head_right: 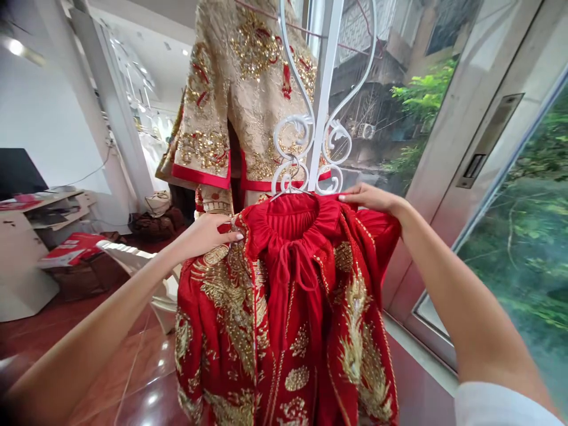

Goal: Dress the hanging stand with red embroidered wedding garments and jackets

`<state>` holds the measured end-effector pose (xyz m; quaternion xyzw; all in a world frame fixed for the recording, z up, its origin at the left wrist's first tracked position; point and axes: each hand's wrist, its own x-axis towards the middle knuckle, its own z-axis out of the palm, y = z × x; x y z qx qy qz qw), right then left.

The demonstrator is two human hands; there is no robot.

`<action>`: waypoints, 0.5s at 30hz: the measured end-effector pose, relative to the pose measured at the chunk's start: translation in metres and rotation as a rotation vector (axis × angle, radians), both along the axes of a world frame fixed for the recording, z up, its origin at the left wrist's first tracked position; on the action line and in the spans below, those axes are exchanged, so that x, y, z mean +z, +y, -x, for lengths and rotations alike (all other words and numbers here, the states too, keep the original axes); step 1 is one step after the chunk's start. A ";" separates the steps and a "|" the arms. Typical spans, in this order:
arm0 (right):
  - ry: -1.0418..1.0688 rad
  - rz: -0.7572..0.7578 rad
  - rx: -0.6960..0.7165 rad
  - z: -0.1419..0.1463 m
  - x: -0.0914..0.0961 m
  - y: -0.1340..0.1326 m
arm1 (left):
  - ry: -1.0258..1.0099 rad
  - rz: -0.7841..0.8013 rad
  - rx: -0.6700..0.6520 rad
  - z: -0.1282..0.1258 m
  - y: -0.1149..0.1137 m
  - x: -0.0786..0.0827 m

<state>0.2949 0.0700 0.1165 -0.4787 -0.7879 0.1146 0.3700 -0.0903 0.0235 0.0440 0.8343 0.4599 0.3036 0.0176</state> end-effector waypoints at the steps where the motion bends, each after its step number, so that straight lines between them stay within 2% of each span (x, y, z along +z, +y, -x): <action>1: -0.032 -0.007 0.006 0.006 0.000 0.003 | -0.018 0.006 -0.008 -0.001 -0.001 -0.002; 2: -0.067 -0.066 -0.013 0.012 -0.001 0.005 | -0.040 0.005 -0.004 -0.002 -0.002 -0.004; 5: -0.196 -0.462 -0.193 0.026 -0.015 0.006 | -0.098 -0.028 0.042 -0.003 -0.005 -0.011; 7: -0.321 -0.642 -0.286 0.028 -0.026 0.002 | -0.126 -0.029 0.042 -0.003 -0.006 -0.012; 11: -0.454 -0.772 -0.415 0.022 -0.029 -0.004 | -0.169 -0.014 -0.020 -0.004 0.001 0.005; 13: -0.396 -0.781 -0.429 0.016 -0.026 -0.003 | -0.221 -0.032 -0.013 -0.007 0.008 0.020; 15: -0.264 -0.705 -0.375 0.008 -0.023 0.000 | -0.270 -0.011 0.001 -0.012 0.016 0.034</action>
